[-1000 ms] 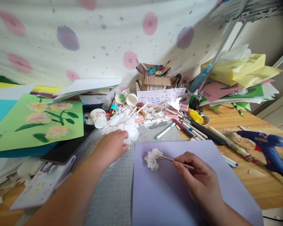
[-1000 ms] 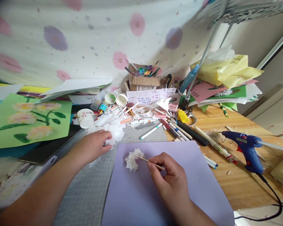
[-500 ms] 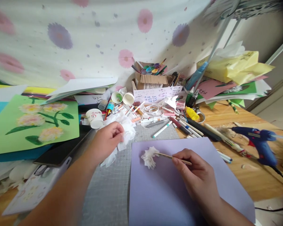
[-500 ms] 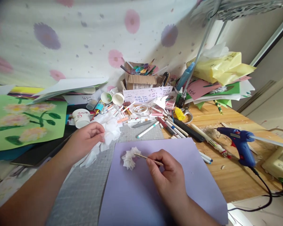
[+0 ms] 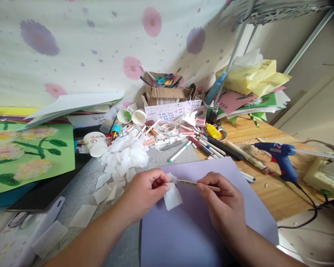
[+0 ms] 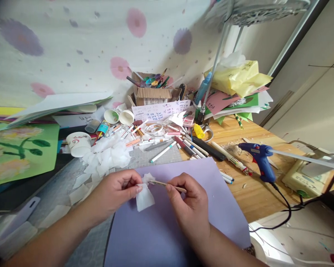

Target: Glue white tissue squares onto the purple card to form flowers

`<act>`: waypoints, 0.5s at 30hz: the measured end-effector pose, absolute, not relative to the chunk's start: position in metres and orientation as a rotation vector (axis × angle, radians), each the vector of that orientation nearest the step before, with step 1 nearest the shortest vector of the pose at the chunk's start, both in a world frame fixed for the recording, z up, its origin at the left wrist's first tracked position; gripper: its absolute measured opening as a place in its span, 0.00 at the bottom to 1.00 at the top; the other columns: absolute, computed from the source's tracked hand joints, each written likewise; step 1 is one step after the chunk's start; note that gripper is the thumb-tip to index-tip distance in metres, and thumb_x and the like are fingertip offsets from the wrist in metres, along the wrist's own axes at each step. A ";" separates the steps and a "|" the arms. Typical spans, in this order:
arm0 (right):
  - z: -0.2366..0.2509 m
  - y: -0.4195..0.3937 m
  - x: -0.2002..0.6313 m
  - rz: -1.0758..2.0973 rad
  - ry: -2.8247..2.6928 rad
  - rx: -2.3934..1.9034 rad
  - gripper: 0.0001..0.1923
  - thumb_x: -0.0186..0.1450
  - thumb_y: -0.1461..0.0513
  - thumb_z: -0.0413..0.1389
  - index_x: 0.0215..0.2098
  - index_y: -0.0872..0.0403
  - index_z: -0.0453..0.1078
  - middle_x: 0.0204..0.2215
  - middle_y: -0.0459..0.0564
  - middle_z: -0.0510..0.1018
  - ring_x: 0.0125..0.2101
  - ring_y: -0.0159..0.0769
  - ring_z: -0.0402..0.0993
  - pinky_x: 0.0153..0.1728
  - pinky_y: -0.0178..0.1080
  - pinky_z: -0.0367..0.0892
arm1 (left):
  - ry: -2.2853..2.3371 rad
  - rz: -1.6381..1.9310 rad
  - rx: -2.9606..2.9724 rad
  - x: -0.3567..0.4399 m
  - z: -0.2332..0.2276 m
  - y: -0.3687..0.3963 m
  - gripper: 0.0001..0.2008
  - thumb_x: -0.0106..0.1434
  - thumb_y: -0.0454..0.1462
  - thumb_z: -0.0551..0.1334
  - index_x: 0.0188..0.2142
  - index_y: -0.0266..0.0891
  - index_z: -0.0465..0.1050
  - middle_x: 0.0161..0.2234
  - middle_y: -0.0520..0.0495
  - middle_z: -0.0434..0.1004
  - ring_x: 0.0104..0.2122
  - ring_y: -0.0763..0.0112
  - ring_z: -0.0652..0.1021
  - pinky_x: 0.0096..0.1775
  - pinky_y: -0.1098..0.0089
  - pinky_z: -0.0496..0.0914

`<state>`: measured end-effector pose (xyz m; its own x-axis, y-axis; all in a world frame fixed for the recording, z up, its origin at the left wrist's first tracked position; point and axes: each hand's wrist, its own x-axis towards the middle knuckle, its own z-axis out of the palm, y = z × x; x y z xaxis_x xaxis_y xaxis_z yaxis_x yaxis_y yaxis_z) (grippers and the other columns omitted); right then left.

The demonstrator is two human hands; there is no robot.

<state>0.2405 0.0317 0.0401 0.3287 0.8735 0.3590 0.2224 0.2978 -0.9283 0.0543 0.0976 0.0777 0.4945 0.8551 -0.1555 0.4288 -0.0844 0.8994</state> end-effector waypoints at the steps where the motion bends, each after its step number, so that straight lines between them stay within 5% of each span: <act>1: 0.040 0.031 0.241 0.599 -1.188 -1.210 0.05 0.61 0.63 0.57 0.26 0.53 0.69 0.20 0.44 0.69 0.21 0.30 0.63 0.21 0.33 0.58 | 1.131 0.496 1.752 0.055 0.076 0.097 0.05 0.56 0.38 0.58 0.28 0.38 0.68 0.23 0.54 0.68 0.24 0.74 0.68 0.26 0.74 0.61; 15: 0.060 0.031 0.235 0.364 -1.507 -1.250 0.07 0.57 0.67 0.53 0.22 0.54 0.67 0.16 0.42 0.68 0.18 0.28 0.64 0.20 0.31 0.59 | 1.282 0.541 2.236 0.060 0.069 0.098 0.10 0.62 0.39 0.56 0.25 0.40 0.66 0.23 0.55 0.69 0.24 0.74 0.69 0.27 0.74 0.59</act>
